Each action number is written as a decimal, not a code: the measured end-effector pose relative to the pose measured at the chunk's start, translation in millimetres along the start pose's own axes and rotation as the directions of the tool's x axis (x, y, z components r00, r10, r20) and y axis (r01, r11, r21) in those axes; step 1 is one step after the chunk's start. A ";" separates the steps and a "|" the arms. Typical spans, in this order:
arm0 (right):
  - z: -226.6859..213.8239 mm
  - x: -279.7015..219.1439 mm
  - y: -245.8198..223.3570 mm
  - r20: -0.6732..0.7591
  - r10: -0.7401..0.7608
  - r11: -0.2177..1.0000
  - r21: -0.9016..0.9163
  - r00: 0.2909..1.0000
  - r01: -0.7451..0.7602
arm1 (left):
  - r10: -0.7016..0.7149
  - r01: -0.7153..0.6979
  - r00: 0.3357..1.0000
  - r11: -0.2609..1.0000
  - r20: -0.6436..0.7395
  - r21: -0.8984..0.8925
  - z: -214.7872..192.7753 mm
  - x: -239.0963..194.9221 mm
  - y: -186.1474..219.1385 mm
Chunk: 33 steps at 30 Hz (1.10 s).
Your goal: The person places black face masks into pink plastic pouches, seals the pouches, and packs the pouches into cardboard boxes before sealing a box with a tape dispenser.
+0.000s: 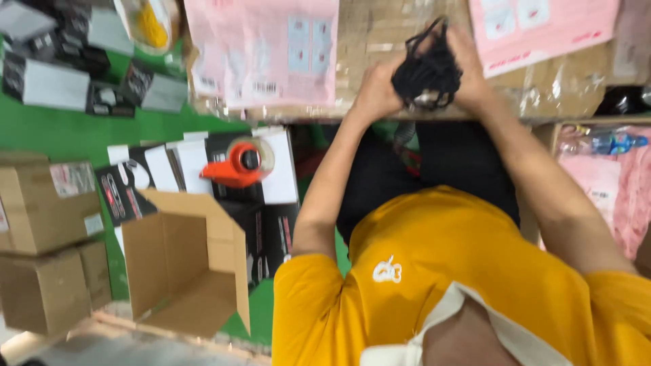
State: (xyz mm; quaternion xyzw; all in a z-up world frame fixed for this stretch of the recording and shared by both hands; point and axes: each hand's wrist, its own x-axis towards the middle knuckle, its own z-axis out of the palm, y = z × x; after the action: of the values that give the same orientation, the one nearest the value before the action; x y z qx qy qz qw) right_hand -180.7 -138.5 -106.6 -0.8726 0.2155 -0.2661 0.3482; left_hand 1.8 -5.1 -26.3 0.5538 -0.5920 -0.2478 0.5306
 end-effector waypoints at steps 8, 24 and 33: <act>-86.2 -23.1 -71.1 -0.002 -0.144 0.987 -0.071 0.990 0.143 | -0.023 0.032 0.816 0.999 0.578 -0.005 17.0 41.7 21.6; -182.6 -200.2 -56.2 -0.401 0.768 0.447 0.894 0.499 0.031 | 0.204 -0.474 0.868 0.615 0.454 0.631 247.6 53.8 -108.5; -98.0 -121.3 -33.5 -0.308 0.817 0.282 0.951 0.488 0.127 | 0.284 -0.340 0.930 0.907 0.235 0.249 174.5 78.2 19.8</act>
State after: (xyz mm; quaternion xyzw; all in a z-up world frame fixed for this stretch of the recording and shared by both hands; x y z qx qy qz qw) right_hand -327.4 -96.5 -60.2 -0.2264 0.3766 -0.5863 0.6805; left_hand -149.7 -123.1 -36.1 0.4955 -0.7514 -0.1240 0.4178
